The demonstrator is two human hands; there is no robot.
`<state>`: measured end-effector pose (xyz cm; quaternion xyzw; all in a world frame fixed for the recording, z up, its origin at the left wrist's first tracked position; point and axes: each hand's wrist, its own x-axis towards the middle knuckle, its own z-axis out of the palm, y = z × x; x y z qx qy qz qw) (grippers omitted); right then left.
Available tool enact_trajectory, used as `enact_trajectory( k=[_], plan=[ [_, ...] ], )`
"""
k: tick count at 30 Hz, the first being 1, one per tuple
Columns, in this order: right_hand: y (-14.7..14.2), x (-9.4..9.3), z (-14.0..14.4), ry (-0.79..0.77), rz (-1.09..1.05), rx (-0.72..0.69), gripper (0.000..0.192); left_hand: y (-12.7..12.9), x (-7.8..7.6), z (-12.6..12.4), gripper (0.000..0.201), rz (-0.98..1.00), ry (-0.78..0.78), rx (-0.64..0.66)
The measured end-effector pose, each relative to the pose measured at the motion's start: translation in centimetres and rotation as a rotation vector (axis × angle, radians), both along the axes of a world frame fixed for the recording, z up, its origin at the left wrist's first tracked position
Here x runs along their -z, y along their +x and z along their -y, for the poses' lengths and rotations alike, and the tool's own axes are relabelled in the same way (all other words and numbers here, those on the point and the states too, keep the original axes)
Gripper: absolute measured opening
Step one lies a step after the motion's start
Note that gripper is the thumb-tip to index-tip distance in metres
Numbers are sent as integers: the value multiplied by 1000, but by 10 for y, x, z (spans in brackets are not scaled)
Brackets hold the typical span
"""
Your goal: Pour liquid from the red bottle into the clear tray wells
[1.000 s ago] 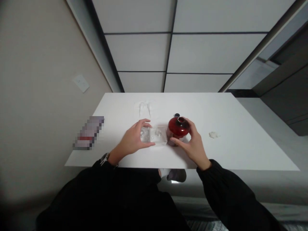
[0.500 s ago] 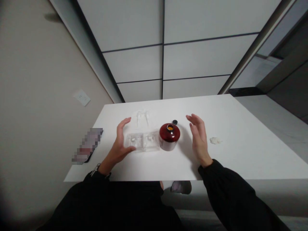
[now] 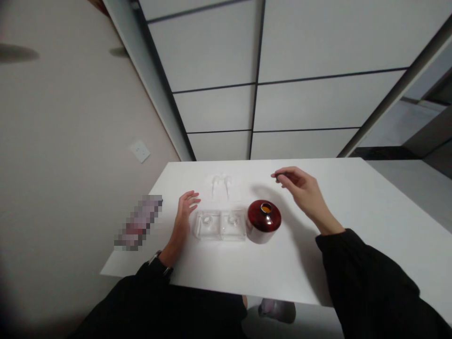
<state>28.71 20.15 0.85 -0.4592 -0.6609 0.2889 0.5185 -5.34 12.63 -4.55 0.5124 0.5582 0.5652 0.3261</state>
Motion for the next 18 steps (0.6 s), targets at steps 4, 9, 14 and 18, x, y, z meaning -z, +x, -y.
enact_trajectory(
  k=[4,9,14,18],
  plan=[
    [-16,-56,-18,50,-212,-121,32,0,-3,2,52,-25,-21,24],
    [-32,-93,-6,68,-185,-342,41,-1,-2,-1,54,-39,-49,27],
    [-30,-68,29,173,-104,-371,33,1,-3,0,57,-39,-53,54],
    [-28,-44,36,228,-158,-428,23,2,-4,2,62,-10,-57,52]
  ],
)
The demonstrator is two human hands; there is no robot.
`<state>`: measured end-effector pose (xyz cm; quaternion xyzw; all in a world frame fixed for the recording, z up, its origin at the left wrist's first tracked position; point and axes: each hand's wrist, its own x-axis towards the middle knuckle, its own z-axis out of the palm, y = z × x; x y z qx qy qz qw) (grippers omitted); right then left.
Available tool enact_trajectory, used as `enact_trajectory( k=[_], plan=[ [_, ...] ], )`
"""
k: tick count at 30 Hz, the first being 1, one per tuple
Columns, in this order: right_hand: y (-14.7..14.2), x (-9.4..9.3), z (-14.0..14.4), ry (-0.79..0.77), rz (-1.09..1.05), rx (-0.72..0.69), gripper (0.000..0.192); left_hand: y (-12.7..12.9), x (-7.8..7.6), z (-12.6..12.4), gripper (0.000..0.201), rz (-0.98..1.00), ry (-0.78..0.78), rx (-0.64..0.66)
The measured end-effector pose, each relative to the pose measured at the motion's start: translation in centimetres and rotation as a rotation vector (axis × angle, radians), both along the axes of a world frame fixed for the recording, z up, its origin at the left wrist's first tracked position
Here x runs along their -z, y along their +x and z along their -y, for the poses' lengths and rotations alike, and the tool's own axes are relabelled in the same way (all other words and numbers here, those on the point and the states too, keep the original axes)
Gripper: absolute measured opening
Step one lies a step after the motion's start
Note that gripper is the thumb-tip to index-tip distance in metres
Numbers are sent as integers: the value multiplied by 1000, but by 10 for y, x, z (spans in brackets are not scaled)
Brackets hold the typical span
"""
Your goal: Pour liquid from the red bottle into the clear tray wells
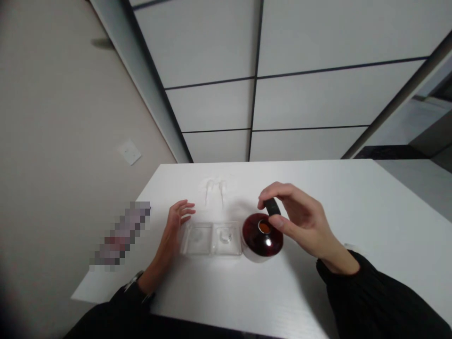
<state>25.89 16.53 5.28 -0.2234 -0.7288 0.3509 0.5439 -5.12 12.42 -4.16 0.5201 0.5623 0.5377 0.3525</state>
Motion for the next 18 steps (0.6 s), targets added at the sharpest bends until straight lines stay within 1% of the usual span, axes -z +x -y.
enact_trajectory(
  k=[2,4,6,8,12,15,18],
  plan=[
    [2,6,-2,46,16,-46,18,0,0,-1,65,25,-5,-8],
    [3,10,-3,68,70,-81,19,-1,0,-2,66,45,-11,-15],
    [2,13,-3,59,136,-110,20,-2,1,-3,66,55,-16,-18],
    [-1,19,-1,34,156,-136,18,-3,2,-3,65,54,-17,-14],
    [-12,34,5,-11,30,-191,23,-4,5,-3,59,41,-16,-13],
    [-18,42,9,-17,-58,-160,27,-6,5,-2,59,41,-21,-15],
    [-21,43,12,-13,-92,-129,24,-6,5,-2,59,44,-29,-4]
  ],
)
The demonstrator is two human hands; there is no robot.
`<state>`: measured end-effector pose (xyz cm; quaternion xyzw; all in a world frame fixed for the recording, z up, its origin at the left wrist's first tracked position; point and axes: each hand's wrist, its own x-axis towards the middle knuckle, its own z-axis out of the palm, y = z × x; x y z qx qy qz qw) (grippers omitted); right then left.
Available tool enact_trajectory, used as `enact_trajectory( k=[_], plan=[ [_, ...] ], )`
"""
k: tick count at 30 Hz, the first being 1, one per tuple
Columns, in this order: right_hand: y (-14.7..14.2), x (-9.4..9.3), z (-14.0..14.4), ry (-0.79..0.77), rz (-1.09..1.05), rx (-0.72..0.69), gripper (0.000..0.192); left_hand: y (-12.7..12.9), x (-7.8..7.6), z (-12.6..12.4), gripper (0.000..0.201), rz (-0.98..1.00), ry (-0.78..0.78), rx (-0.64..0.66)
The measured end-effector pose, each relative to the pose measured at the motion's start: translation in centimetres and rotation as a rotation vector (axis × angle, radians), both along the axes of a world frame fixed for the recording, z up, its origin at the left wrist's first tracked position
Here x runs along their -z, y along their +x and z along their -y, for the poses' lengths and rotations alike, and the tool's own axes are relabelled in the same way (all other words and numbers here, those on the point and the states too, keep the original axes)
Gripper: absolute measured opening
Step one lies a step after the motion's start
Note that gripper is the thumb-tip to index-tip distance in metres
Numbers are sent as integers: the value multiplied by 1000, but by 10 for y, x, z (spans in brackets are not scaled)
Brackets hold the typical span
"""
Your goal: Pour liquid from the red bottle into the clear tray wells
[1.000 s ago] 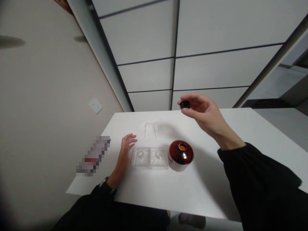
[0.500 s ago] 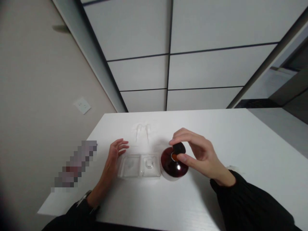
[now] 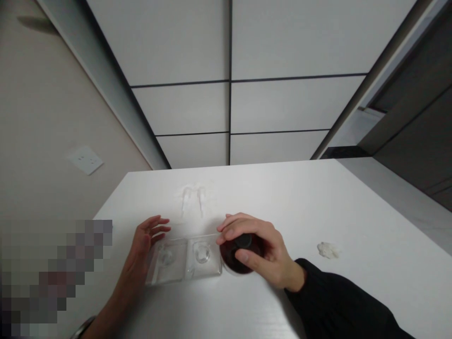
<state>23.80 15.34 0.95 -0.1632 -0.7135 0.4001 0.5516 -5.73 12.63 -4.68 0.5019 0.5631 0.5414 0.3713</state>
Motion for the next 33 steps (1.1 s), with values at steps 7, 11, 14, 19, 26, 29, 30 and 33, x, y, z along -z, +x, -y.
enact_trajectory(
  k=[7,11,14,19,26,29,30,33],
  plan=[
    [-3,0,1,-19,-73,-9,30,3,-1,1,60,0,9,8],
    [-5,2,1,-59,-100,1,29,4,-4,1,62,2,7,3],
    [-8,1,3,-101,-125,1,29,4,-5,0,64,3,3,-1],
    [-9,1,5,-145,-151,-11,28,3,-5,0,63,6,9,-2],
    [-10,5,8,-244,-211,-32,48,3,-4,0,61,8,16,13],
    [-9,3,6,-221,-181,1,55,3,-4,0,62,4,16,11],
    [-8,2,6,-192,-123,22,56,3,-4,0,62,5,13,12],
    [-4,-1,5,-127,6,61,52,4,-7,2,61,2,0,37]
  ],
)
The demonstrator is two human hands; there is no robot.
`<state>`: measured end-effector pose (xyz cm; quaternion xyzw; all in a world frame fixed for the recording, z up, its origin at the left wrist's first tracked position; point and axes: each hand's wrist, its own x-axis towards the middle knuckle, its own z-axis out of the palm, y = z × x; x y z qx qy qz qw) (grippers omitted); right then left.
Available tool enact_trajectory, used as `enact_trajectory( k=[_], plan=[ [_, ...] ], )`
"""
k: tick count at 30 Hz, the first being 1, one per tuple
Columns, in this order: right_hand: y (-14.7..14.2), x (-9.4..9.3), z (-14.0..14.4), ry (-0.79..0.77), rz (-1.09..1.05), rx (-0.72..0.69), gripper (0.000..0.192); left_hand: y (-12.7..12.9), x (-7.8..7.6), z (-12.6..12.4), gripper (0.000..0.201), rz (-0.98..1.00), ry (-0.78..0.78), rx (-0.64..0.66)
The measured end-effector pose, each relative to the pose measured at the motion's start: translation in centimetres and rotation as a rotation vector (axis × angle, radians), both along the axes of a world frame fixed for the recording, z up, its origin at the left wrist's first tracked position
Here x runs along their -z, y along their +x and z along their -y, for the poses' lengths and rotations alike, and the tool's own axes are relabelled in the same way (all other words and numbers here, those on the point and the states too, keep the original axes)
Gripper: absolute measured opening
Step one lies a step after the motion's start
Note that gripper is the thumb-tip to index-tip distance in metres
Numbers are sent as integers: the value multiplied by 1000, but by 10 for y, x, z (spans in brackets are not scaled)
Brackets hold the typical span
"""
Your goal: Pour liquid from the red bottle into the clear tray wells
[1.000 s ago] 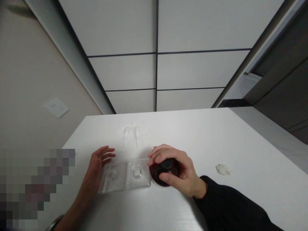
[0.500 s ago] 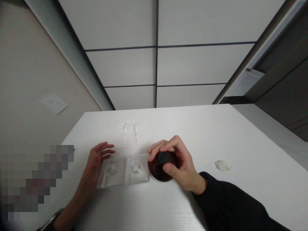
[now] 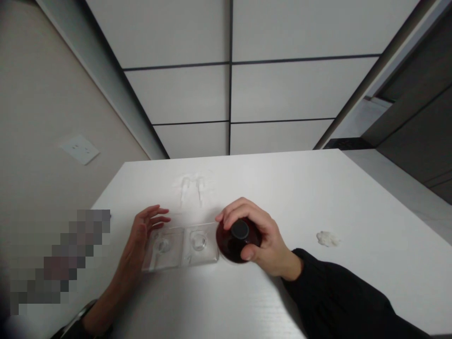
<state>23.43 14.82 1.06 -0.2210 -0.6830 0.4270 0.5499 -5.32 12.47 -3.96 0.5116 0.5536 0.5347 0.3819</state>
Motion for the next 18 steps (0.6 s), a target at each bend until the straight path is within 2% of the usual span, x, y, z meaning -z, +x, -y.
enact_trajectory(
  k=[6,12,15,18],
  plan=[
    [3,-1,3,-42,-18,32,27,1,-8,12,66,50,40,163],
    [0,-3,2,-8,-20,42,17,-1,-10,19,85,30,121,286],
    [0,0,0,55,-10,20,25,0,-9,20,84,-19,130,345],
    [3,3,-3,22,24,4,51,1,-3,21,85,-55,128,371]
  ],
)
